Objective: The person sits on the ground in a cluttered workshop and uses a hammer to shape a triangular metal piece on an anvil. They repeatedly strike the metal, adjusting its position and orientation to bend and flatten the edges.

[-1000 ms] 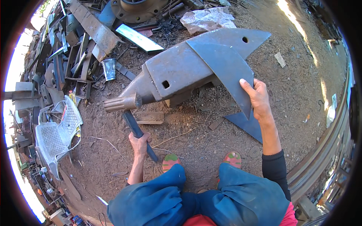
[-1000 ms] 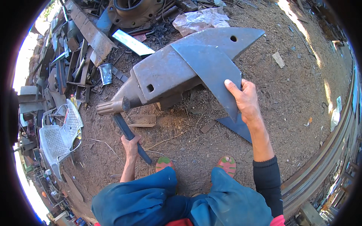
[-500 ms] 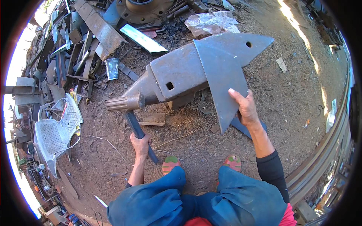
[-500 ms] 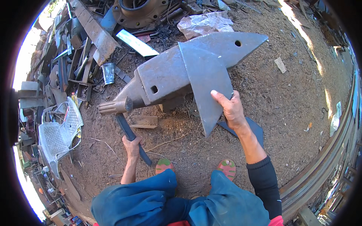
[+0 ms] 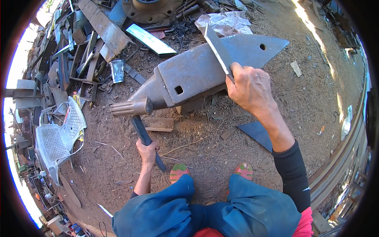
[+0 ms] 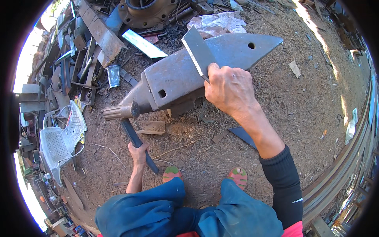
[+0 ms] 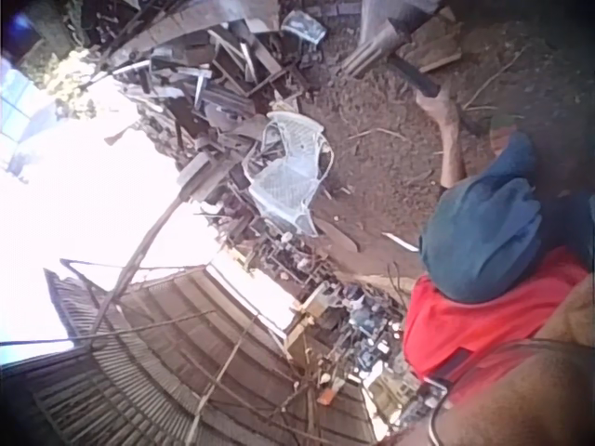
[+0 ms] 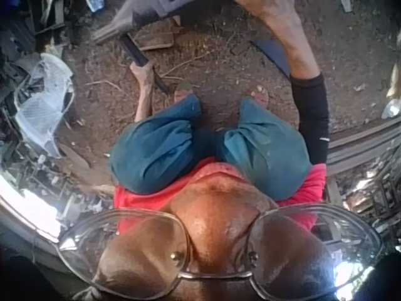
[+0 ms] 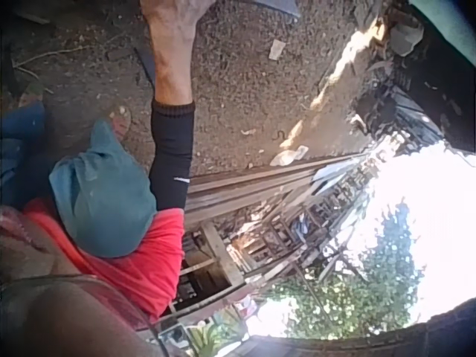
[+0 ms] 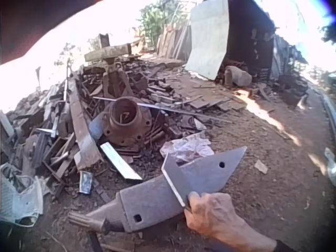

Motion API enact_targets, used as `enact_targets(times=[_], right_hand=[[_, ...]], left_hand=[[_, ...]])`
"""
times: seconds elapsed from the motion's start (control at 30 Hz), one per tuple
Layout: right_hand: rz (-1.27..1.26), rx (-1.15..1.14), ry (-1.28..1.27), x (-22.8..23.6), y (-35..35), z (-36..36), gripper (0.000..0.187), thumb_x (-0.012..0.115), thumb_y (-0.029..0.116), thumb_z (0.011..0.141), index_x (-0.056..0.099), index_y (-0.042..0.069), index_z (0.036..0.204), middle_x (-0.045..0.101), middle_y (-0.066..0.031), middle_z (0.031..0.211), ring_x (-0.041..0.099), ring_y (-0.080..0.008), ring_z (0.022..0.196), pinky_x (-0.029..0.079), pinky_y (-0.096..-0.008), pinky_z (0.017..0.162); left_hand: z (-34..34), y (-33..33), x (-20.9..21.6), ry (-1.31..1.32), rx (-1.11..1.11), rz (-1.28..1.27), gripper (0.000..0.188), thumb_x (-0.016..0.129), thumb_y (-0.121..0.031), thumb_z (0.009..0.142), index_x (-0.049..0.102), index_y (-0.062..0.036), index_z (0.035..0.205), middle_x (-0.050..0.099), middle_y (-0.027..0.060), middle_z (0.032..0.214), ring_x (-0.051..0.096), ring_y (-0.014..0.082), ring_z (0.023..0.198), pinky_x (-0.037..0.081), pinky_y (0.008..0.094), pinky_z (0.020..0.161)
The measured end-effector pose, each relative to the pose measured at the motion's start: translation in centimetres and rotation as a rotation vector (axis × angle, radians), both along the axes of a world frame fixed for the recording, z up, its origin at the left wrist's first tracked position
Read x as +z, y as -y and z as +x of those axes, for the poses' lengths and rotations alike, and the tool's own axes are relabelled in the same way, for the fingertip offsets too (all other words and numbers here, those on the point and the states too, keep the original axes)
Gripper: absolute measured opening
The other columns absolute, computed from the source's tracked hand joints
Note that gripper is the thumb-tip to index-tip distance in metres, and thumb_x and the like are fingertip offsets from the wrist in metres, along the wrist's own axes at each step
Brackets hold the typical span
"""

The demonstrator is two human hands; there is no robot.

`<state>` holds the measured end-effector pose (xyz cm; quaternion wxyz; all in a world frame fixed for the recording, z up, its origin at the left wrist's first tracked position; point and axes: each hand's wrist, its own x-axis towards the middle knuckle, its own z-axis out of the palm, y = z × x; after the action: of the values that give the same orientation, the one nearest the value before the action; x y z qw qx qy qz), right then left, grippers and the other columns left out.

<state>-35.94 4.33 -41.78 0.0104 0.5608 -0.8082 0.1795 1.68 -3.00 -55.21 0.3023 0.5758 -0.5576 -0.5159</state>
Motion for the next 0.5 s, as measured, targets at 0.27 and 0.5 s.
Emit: enact_targets(times=[0.27, 0.5], right_hand=[[0.047, -0.072, 0.124, 0.5, -0.4, -1.2, 0.027, 0.061, 0.026, 0.09, 0.065, -0.001, 0.085, 0.068, -0.0228, 0.071, 0.07, -0.0422, 0.07, 0.056, -0.0489, 0.069], [-0.008, -0.202, 0.338, -0.3, -1.2, -3.4, 0.035, 0.058, 0.029, 0.092, 0.069, -0.004, 0.09, 0.068, -0.0269, 0.075, 0.069, -0.0444, 0.077, 0.054, -0.0516, 0.076]], left_hand=[[0.7, 0.2, -0.6, -0.018, -0.015, 0.016, 0.016, 0.067, 0.001, 0.071, 0.053, -0.0055, 0.068, 0.058, 0.0031, 0.057, 0.055, 0.0124, 0.047, 0.043, 0.0265, 0.046], [0.6, 0.2, -0.5, -0.02, -0.003, 0.051, 0.016, 0.067, 0.003, 0.071, 0.053, -0.0049, 0.071, 0.056, 0.0031, 0.058, 0.055, 0.0125, 0.048, 0.044, 0.0268, 0.046]])
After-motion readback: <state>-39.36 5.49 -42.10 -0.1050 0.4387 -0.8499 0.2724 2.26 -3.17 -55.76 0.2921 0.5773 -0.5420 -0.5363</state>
